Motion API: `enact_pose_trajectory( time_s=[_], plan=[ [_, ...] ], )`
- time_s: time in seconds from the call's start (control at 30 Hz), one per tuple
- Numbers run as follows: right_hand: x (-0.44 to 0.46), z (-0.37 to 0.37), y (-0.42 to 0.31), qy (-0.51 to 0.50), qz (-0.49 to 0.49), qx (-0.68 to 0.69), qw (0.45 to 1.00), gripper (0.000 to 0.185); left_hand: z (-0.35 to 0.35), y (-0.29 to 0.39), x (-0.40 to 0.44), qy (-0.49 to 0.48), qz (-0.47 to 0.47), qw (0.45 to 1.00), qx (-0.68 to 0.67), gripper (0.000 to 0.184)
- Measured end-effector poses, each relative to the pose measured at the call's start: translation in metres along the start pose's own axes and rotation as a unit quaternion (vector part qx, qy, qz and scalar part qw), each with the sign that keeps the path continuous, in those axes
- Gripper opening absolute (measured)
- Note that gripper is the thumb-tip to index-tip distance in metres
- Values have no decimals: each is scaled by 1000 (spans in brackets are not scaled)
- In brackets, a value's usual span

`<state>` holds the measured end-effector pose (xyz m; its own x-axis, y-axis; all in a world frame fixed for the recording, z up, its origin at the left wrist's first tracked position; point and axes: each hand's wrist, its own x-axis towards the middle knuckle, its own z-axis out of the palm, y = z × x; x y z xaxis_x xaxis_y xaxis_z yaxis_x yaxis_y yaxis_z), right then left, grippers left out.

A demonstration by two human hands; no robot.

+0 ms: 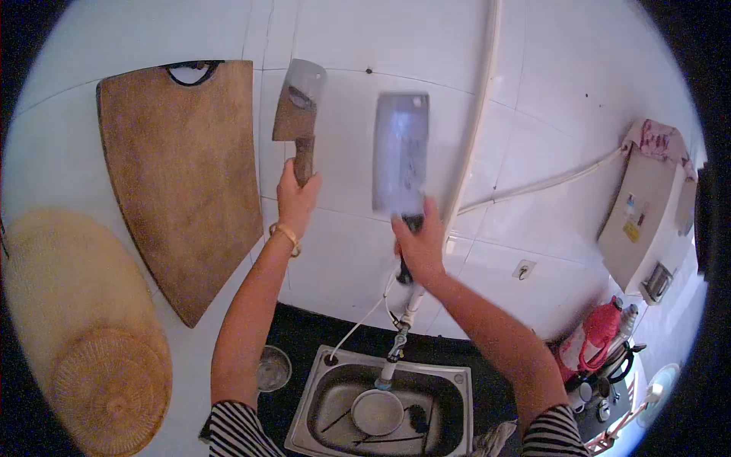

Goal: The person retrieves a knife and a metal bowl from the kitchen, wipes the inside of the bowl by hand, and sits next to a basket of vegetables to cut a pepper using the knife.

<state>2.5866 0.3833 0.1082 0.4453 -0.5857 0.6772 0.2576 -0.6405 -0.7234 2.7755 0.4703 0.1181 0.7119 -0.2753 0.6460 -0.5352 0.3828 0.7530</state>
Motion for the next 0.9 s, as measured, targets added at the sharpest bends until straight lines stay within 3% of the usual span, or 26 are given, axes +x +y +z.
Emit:
enact_pose_trajectory(
  time_s=[0.1, 0.17, 0.23, 0.47, 0.53, 0.67, 0.73, 0.9],
  plan=[
    [-60, -38, 35, 49, -33, -118, 991, 30, 31, -8, 21, 23, 79, 996, 46, 20],
    [-103, -71, 33, -7, 39, -145, 989, 28, 49, -11, 29, 33, 123, 991, 28, 21],
    [-140, -106, 31, -69, 165, -146, 973, 26, 60, -3, 29, 29, 105, 992, 59, 23],
    [-219, -190, -9, -154, 231, -333, 901, 27, 81, -8, 34, 41, 101, 987, 119, 31],
    [-255, -217, 7, -113, 286, -287, 907, 28, 83, -10, 38, 27, 93, 988, 124, 32],
    [-296, -238, 16, -38, 276, -253, 927, 15, 87, -17, 50, 13, 84, 990, 114, 31],
    [-296, -230, -14, 28, 341, -193, 919, 14, 88, -16, 48, 13, 86, 990, 108, 31],
    [-327, -243, -25, 65, 347, -181, 918, 13, 100, -28, 41, 42, 99, 991, 74, 29]
  ],
)
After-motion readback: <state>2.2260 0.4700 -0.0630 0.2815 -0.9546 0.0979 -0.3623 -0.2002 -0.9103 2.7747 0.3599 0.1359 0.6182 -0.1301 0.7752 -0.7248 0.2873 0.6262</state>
